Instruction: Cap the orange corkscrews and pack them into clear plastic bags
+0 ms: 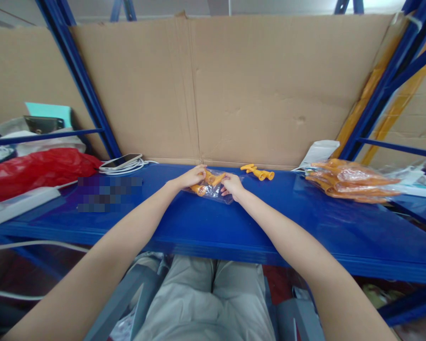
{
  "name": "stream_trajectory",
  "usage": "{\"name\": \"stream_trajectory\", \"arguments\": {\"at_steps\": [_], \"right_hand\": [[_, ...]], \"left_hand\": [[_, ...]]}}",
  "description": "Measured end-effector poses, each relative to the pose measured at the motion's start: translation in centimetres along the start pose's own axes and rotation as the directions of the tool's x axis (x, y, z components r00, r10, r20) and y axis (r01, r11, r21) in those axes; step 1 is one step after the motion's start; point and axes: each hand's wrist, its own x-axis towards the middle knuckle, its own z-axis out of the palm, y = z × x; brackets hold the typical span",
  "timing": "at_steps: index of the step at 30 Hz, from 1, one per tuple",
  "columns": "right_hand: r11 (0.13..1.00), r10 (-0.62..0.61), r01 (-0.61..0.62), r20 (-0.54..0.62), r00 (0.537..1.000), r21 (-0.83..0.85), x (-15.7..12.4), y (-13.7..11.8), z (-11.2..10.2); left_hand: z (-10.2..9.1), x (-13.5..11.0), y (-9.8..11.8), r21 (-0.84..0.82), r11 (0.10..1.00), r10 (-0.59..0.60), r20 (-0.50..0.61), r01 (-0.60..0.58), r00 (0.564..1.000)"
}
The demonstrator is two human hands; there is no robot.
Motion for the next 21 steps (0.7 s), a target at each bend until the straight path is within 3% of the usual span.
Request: {"name": "stream_trajectory", "arguments": {"at_steps": [8, 10, 12, 14, 17, 19, 21], "right_hand": [[0.998, 0.009, -0.010, 0.008, 1.000, 0.066, 0.5, -0.1, -0.4], [1.000, -0.006, 0.006, -0.016, 1.000, -0.006, 0.8, -0.5, -0.9], [0.983, -0.066, 0.049, -0.093, 0.993, -0.178, 1.4, -0.9, -2.1], [0.894, -0.195, 0.104, -0.168, 0.966, -0.436, 2.2, -1.2, -3.9], [0.606, -0.424, 0.132, -0.179, 0.888, -0.785, 3.1, -1.3, -7.2], [0.453, -0.468, 0.090, -0.150, 0.871, -0.887, 3.5, -0.8, -9.1], [0.370, -0.405, 0.028, -0.134, 0.905, -0.929, 3.7, -0.1, -10.3]], "left_hand": [[-0.1, -0.1, 0.2, 0.104, 0.995, -0.024, 0.096, 0.014, 0.995], [-0.1, -0.1, 0.1, 0.106, 0.994, -0.028, 0.113, 0.016, 0.993], [-0.1, -0.1, 0.1, 0.113, 0.994, -0.027, 0.124, 0.012, 0.992], [-0.1, -0.2, 0.1, 0.121, 0.993, -0.022, 0.128, 0.007, 0.991], [-0.1, -0.1, 0.1, 0.132, 0.991, -0.013, 0.128, -0.004, 0.992], [0.0, 0.1, -0.1, 0.140, 0.990, -0.019, 0.123, 0.001, 0.992], [0.1, 0.3, -0.5, 0.145, 0.989, -0.044, 0.107, 0.028, 0.993]]}}
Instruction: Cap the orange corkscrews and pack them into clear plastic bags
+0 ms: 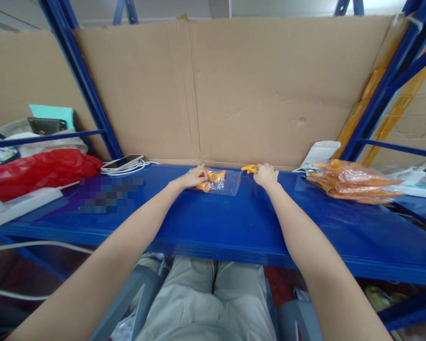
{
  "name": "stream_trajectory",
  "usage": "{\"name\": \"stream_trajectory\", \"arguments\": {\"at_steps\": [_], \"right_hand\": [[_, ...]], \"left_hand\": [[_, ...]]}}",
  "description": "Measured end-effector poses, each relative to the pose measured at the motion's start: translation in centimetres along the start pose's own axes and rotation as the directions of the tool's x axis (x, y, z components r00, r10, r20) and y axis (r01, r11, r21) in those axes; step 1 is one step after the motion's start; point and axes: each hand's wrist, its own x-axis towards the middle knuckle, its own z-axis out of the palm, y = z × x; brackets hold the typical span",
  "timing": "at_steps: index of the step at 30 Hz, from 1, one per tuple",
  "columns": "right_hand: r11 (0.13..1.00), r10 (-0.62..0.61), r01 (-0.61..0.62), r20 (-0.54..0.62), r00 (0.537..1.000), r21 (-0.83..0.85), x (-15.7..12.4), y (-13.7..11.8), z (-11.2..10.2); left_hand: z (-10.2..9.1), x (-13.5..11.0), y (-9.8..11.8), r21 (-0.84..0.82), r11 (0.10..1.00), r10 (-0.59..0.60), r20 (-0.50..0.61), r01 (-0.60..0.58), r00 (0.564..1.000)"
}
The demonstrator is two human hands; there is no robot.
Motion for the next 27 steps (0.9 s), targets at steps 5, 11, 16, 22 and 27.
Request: {"name": "stream_trajectory", "arguments": {"at_steps": [5, 11, 16, 22, 27], "right_hand": [[0.988, -0.061, 0.078, 0.125, 0.990, -0.134, 0.2, 0.6, 1.2], [0.940, -0.248, 0.158, 0.287, 0.925, 0.304, 1.0, -1.0, 1.5], [0.951, -0.291, 0.262, 0.201, 0.935, 0.162, 0.3, -1.4, 2.1], [0.889, -0.372, 0.423, 0.261, 0.891, -0.176, -0.7, -1.7, 1.5], [0.911, -0.285, 0.336, 0.223, 0.932, -0.240, -0.2, -1.6, 0.0]], "left_hand": [[0.4, 0.6, -1.5, -0.010, 0.995, -0.097, -0.042, 0.097, 0.994], [-0.1, 0.2, -2.9, 0.014, 0.996, -0.087, -0.063, 0.088, 0.994], [-0.3, -0.2, -3.1, -0.004, 0.991, -0.136, -0.074, 0.136, 0.988], [-0.6, -0.6, -2.5, 0.000, 0.994, -0.106, -0.090, 0.107, 0.990], [-0.9, -0.9, -2.0, 0.015, 0.992, -0.120, -0.088, 0.122, 0.989]]}}
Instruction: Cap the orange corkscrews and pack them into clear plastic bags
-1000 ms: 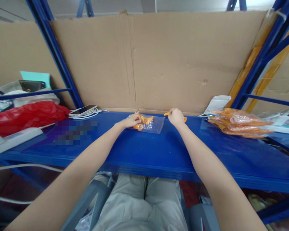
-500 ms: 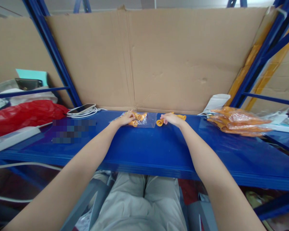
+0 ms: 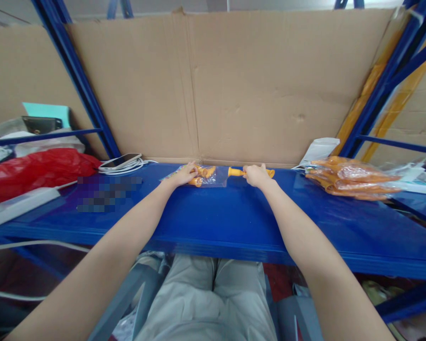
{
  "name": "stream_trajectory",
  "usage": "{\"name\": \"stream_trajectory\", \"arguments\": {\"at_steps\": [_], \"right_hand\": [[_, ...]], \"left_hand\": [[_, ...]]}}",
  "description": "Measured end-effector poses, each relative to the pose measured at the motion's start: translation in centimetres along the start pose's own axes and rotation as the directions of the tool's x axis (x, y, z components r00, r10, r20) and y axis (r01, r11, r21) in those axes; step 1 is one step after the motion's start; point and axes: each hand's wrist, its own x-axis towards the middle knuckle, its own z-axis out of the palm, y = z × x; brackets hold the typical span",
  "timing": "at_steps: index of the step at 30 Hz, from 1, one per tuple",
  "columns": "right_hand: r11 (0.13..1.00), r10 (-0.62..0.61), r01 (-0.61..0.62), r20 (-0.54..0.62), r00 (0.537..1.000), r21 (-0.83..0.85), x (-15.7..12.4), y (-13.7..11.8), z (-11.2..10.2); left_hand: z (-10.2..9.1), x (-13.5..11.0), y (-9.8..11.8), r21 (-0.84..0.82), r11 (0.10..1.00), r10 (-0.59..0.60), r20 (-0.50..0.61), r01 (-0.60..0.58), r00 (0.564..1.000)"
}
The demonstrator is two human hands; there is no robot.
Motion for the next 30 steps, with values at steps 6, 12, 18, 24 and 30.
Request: {"name": "stream_trajectory", "arguments": {"at_steps": [6, 12, 18, 24, 30], "right_hand": [[0.998, -0.032, 0.042, -0.170, 0.985, 0.051, -0.3, -0.4, -1.6], [0.993, -0.114, 0.113, -0.111, 0.987, -0.013, -1.2, -3.0, -2.2], [0.999, -0.043, 0.043, -0.040, 0.998, 0.001, -1.7, -4.4, -2.3], [0.974, -0.146, 0.155, -0.065, 0.987, 0.166, -1.1, -4.6, -1.3], [0.904, -0.186, 0.230, -0.154, 0.970, 0.361, -0.2, -3.8, -0.3]], "left_hand": [[-0.1, -0.4, 0.3, 0.004, 1.000, 0.018, -0.026, -0.017, 1.000], [-0.2, -0.8, 0.6, -0.064, 0.985, -0.166, -0.133, 0.158, 0.977], [0.1, -0.3, 0.3, -0.088, 0.961, -0.272, -0.129, 0.262, 0.954], [0.4, 0.1, 0.7, -0.150, 0.976, -0.178, -0.127, 0.159, 0.976], [0.9, 0.2, 1.5, -0.222, 0.975, -0.008, -0.113, -0.017, 0.994]]}}
